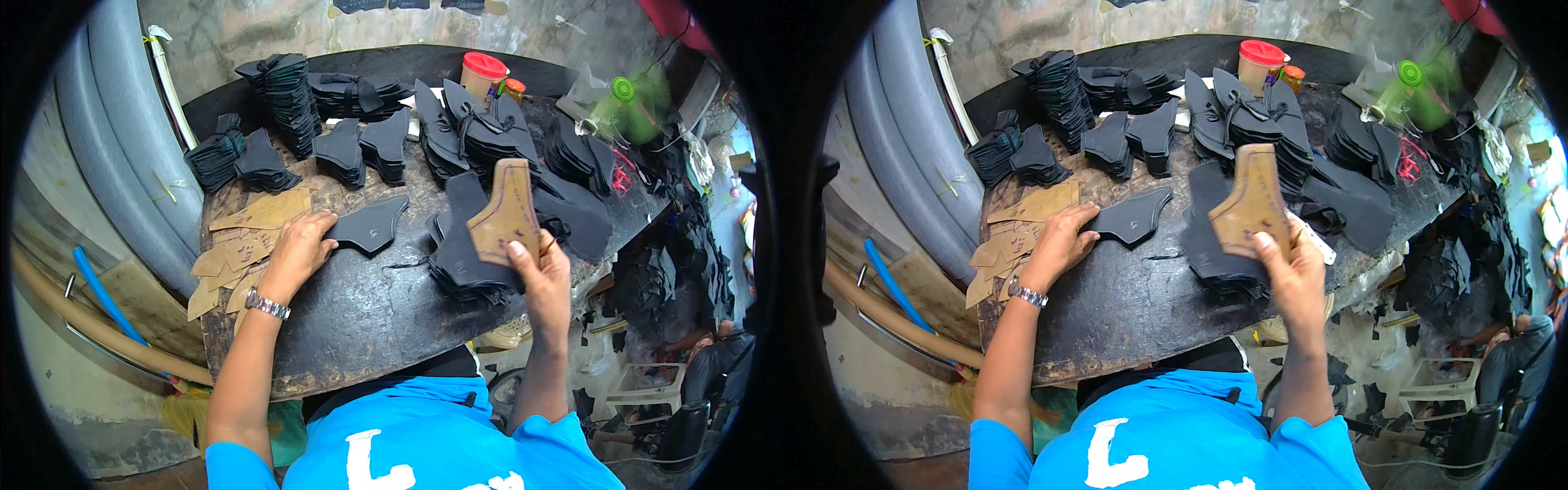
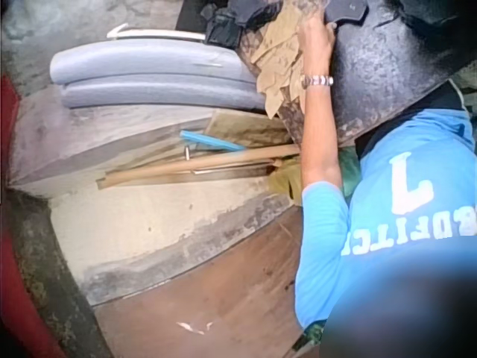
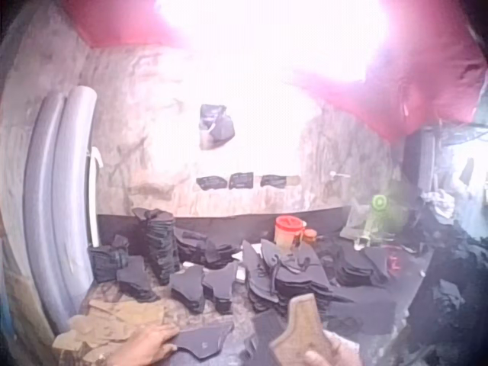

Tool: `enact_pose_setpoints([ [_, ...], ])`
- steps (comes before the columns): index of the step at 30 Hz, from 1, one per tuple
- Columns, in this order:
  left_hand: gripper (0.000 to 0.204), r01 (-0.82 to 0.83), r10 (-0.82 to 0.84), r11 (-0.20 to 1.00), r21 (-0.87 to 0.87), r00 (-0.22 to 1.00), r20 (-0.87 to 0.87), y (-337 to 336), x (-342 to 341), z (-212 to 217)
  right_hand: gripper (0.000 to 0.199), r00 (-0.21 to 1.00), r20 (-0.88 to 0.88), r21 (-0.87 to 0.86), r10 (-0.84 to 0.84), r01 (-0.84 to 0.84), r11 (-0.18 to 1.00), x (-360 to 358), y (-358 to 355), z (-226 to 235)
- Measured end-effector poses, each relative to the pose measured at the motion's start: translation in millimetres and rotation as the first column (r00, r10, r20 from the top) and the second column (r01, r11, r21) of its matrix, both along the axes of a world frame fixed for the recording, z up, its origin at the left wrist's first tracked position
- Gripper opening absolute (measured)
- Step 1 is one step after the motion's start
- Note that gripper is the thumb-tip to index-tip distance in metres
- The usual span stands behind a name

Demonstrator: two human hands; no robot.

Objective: The person repeatedly places a cardboard template over a black fabric piece on a table and uses a small marking tool to trace or mark the template outline onto the fabric. After each mark, the template is lifted and set aside, and the process is repeated with additional fabric pieces.

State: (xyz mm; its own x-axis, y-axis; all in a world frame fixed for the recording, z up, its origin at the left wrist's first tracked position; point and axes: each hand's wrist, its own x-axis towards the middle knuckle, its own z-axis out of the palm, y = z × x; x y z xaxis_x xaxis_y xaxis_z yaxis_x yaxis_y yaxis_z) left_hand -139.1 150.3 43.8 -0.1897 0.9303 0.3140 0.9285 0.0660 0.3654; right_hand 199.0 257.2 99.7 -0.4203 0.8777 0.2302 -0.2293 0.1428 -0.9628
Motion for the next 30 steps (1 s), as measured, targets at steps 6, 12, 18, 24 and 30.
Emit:
enact_pose_setpoints([
  [6,0.048,-0.075,0.064,0.995,0.070,0.986,0.156,-47.5,16.1,25.0,0.021,0.972,0.236,0.018,-0.010,0.005,1.000,3.2,36.5,-30.7],
  [12,0.053,-0.018,0.067,0.995,-0.099,0.854,0.516,-125.9,42.4,34.0,0.027,0.773,0.565,0.338,-0.288,0.101,0.936,10.4,31.8,-28.0],
  [18,0.070,-0.177,0.160,0.984,0.026,0.935,0.316,-163.5,90.7,-13.2,0.032,0.972,-0.102,-0.082,0.212,-0.221,0.972,6.5,-17.4,9.9],
  [24,0.033,-0.288,0.284,0.889,0.355,0.957,0.065,-181.8,110.7,-41.2,0.024,0.817,0.325,-0.090,0.476,-0.474,0.876,-65.3,-65.6,-35.7],
  [30,0.023,-0.162,0.205,0.896,0.414,0.977,-0.061,-184.3,116.0,-43.0,0.024,0.609,0.646,0.067,0.461,-0.647,0.760,-99.1,-61.0,-59.9],
])
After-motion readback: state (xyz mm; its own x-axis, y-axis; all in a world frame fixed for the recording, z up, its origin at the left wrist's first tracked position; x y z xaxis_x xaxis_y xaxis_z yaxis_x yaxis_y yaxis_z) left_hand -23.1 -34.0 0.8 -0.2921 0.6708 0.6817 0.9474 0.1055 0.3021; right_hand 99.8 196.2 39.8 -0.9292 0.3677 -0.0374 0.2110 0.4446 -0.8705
